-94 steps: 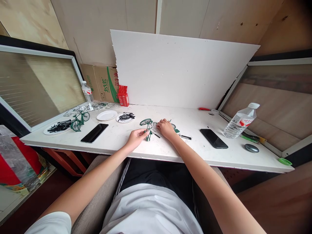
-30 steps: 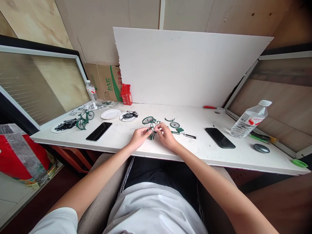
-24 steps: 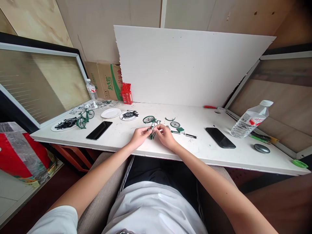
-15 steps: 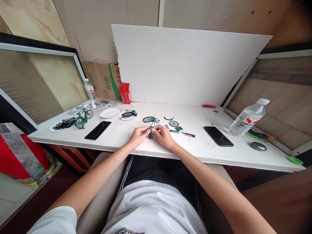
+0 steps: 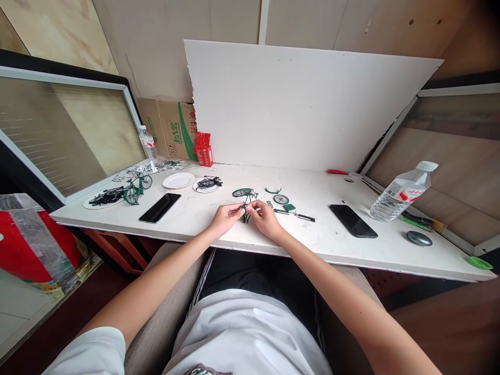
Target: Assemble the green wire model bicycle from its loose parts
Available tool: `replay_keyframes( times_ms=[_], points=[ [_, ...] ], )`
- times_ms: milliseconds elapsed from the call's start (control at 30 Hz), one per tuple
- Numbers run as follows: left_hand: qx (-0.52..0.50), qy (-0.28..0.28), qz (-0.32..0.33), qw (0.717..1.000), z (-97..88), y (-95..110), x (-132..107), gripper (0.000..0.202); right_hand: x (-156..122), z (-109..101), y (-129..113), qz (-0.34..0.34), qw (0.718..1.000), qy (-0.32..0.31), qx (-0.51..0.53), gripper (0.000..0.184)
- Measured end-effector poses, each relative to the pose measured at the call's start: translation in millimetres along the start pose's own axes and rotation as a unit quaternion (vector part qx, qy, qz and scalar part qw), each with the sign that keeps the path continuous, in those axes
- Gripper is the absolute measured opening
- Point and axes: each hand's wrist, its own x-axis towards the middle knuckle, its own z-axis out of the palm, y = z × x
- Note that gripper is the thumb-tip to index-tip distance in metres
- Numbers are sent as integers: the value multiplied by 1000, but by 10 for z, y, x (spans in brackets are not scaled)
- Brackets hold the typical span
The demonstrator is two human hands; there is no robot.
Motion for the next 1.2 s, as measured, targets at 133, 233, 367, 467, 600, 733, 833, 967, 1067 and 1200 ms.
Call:
replay_keyframes(
  times_ms=[133, 233, 367, 467, 600, 733, 833, 967, 1067, 1200],
  points=[
    [16, 1, 2, 1000, -6, -9, 2, 65, -7, 3, 5, -1, 1000, 2, -8, 37],
    [21, -1, 9, 1000, -10, -22, 7, 64, -13, 4, 16, 2, 1000, 0, -8, 37],
    [26, -3, 11, 1000, -5, -19, 8, 65, -15, 6, 28, 2, 1000, -2, -8, 38],
    [26, -8, 16, 1000, 5, 6, -3, 65, -13, 8, 36, 1, 1000, 1, -9, 39],
    [26, -28, 29, 999, 13, 47, -20, 62, -7, 10, 60, 3, 1000, -1, -10, 40],
    [33, -38, 31, 998, 10, 57, -19, 58, 0, 8, 87, 0, 1000, -1, -17, 39],
    [33, -30, 25, 999, 8, 50, -14, 59, 0, 6, 80, 1, 1000, 0, -12, 39],
    [28, -27, 21, 999, 12, 51, -16, 59, -11, 7, 28, 14, 1000, 3, -2, 41],
    [30, -21, 22, 999, 13, 51, -18, 58, -18, 6, -15, 22, 1000, 1, -7, 41],
    [26, -24, 26, 999, 8, 32, -13, 56, -16, 1, -43, 24, 1000, -3, -12, 39]
  ],
)
